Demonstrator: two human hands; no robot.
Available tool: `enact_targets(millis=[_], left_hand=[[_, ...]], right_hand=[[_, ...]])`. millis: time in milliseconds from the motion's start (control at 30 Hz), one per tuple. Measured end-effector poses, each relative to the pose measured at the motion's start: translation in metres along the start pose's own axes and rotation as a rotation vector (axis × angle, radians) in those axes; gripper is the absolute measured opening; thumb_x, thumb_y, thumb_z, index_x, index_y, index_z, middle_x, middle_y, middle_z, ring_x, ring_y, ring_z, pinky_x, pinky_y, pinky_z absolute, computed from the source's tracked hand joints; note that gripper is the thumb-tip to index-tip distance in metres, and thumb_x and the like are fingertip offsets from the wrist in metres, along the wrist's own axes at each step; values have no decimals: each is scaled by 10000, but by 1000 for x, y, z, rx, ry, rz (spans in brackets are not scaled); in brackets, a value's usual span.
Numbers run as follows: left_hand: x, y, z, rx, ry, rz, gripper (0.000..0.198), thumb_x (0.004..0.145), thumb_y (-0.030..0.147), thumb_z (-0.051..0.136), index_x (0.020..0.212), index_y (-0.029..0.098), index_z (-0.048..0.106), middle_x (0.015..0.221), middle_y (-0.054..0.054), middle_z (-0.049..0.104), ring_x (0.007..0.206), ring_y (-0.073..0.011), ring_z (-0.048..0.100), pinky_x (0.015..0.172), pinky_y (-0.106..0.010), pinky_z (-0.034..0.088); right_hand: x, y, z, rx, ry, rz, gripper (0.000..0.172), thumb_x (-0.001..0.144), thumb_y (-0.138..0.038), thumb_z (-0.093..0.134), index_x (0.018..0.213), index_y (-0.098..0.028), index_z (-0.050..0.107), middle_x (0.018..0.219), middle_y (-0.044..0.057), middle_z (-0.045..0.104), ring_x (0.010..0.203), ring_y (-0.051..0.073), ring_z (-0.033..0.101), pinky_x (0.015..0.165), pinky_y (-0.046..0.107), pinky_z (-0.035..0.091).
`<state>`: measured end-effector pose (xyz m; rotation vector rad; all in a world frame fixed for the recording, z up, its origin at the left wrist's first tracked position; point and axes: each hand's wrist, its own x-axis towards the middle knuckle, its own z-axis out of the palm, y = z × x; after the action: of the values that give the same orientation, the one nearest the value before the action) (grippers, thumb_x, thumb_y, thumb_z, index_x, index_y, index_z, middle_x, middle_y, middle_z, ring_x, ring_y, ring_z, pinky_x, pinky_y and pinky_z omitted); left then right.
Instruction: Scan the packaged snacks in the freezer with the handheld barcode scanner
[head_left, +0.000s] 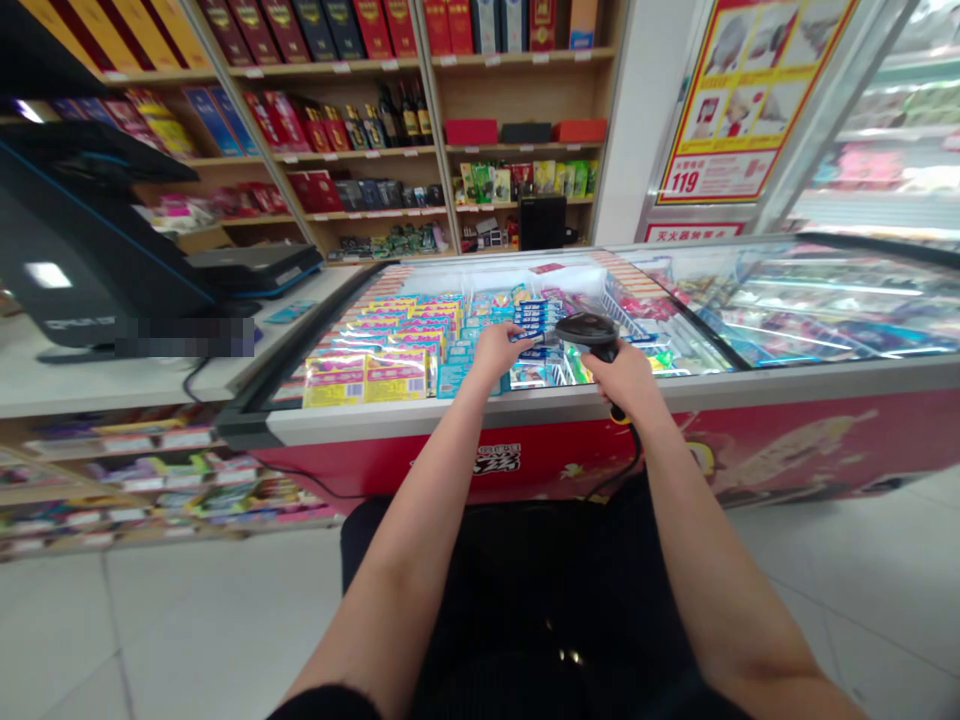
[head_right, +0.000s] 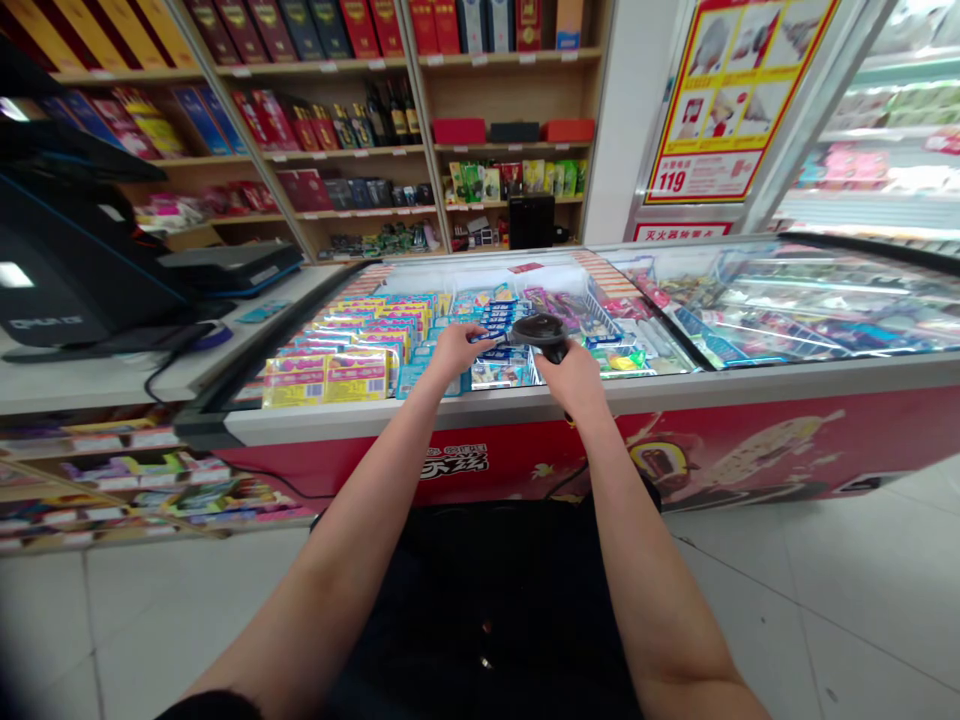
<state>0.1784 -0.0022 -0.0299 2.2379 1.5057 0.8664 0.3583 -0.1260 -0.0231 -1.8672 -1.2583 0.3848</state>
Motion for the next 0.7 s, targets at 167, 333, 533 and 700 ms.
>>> enact_targets(millis=[167,333,533,700], left_hand=[[4,4,-5,-80,42,-21,261,817,317,732,1017,156,777,981,-69,764,936,-222,682,882,-303,510],[6,1,-4,-122,72,-55,280,820,322,722,1037,154,773,960,-59,762,914,-212,682,873,-302,513],[7,-1,-2,-145,88,-60,255,812,330,728,1002,168,780,953,-56,764,925,-218,685,860,-298,517],[11,-1,-1,-143,107,-32,241,807,318,735,979,156,780,956,-65,766,912,-219,688,858,-305,519]], right_hand=[[-3,-2,0,-10,-1,-15,244,811,-358,665,940,-151,673,694,70,681,655,218,681,598,274,500],[-5,-2,-1,-30,-1,-22,218,817,-350,656,900,-150,677,677,75,679,684,230,686,605,275,496],[-4,-1,-3,-41,-2,-39,212,823,-353,651,885,-152,682,659,81,678,676,232,688,594,272,488],[-5,-2,-5,-33,-14,-16,219,827,-351,651,908,-150,684,645,76,676,624,226,683,569,270,486]])
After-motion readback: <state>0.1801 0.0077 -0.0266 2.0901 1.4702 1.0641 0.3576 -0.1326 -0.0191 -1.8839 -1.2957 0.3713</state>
